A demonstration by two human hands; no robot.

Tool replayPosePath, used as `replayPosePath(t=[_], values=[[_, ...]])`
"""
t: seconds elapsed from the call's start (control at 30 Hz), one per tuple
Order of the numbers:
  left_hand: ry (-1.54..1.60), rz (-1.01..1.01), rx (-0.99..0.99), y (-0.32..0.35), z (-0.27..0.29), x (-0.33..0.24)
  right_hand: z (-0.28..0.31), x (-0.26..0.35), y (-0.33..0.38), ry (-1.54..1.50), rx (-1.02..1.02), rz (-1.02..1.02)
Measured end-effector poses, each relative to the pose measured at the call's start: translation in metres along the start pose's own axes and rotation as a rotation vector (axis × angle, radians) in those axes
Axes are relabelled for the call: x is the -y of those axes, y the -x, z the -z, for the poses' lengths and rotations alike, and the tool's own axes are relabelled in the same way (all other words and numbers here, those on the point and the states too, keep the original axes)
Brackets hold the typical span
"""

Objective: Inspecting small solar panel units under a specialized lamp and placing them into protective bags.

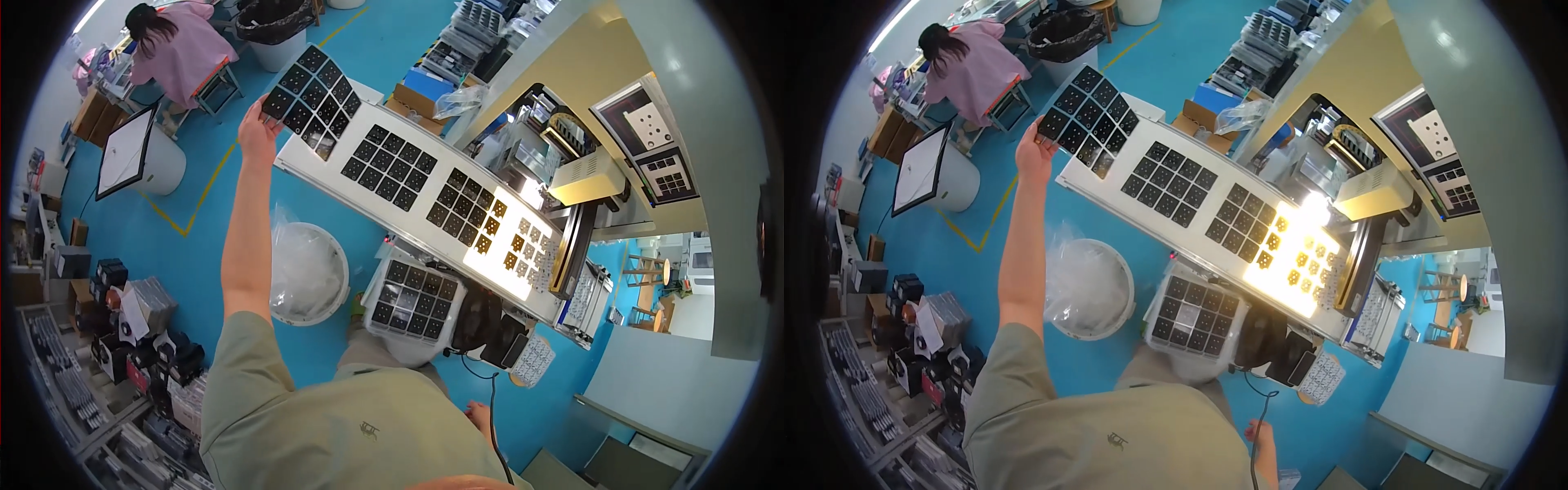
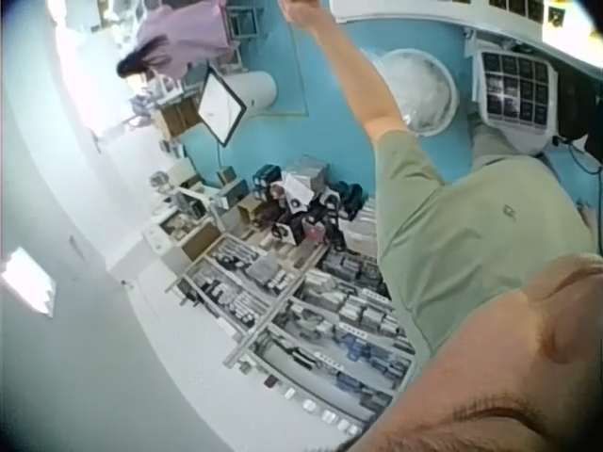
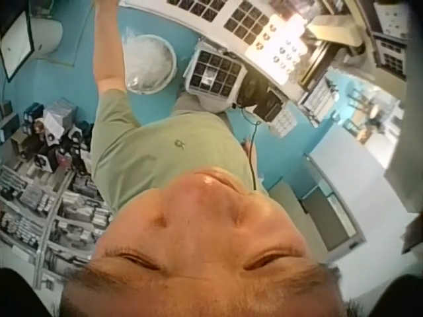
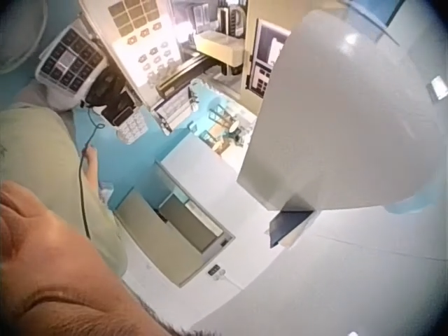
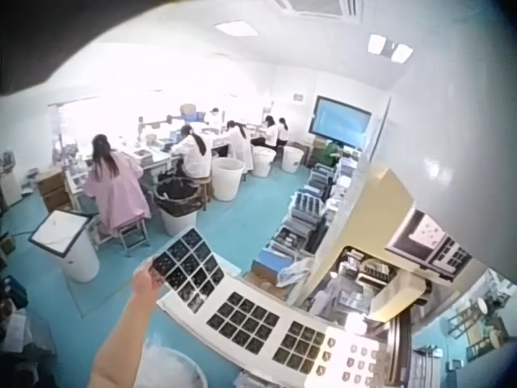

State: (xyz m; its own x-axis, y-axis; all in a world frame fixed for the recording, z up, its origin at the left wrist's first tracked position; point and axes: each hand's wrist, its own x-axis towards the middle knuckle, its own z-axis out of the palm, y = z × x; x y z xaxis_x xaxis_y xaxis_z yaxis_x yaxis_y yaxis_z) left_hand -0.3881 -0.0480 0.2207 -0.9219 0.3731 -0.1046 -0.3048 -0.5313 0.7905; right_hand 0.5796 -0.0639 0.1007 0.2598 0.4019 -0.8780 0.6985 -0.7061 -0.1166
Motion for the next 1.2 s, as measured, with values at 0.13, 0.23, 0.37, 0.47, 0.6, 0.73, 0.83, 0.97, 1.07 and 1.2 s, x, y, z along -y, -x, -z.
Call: replayPosePath(t=[0.13,0.23,0.37,0.47,0.6,0.73,0.83,0.97,1.07,1.2], values=[[-0.112,0.176,-0.157,-0.068,0.068,0.054,0.001,-0.005,0.022,0.024,-0.030,0.021],[-0.344,0.350,-0.339,-0.103,0.110,0.095,0.003,0.000,0.032,-0.026,-0.048,-0.029],[-0.372,0.427,-0.490,-0.112,0.135,0.123,0.010,0.005,0.040,-0.059,-0.080,-0.041],[-0.327,0.431,-0.456,-0.116,0.134,0.127,0.008,0.009,0.045,-0.037,-0.086,-0.051],[-0.362,0.459,-0.450,-0.123,0.135,0.131,0.001,0.017,0.048,-0.009,-0.075,-0.099],[-0.369,0.448,-0.458,-0.136,0.141,0.135,0.003,0.026,0.048,0.002,-0.083,-0.084],[-0.309,0.440,-0.465,-0.142,0.143,0.140,0.008,0.030,0.048,-0.027,-0.079,-0.066],[-0.297,0.427,-0.460,-0.146,0.143,0.148,0.011,0.034,0.048,-0.014,-0.079,-0.064],[-0.317,0.379,-0.478,-0.149,0.148,0.158,0.011,0.038,0.049,0.005,-0.085,-0.060],[-0.453,0.415,-0.457,-0.153,0.166,0.164,0.011,0.041,0.049,-0.006,-0.105,-0.067]])
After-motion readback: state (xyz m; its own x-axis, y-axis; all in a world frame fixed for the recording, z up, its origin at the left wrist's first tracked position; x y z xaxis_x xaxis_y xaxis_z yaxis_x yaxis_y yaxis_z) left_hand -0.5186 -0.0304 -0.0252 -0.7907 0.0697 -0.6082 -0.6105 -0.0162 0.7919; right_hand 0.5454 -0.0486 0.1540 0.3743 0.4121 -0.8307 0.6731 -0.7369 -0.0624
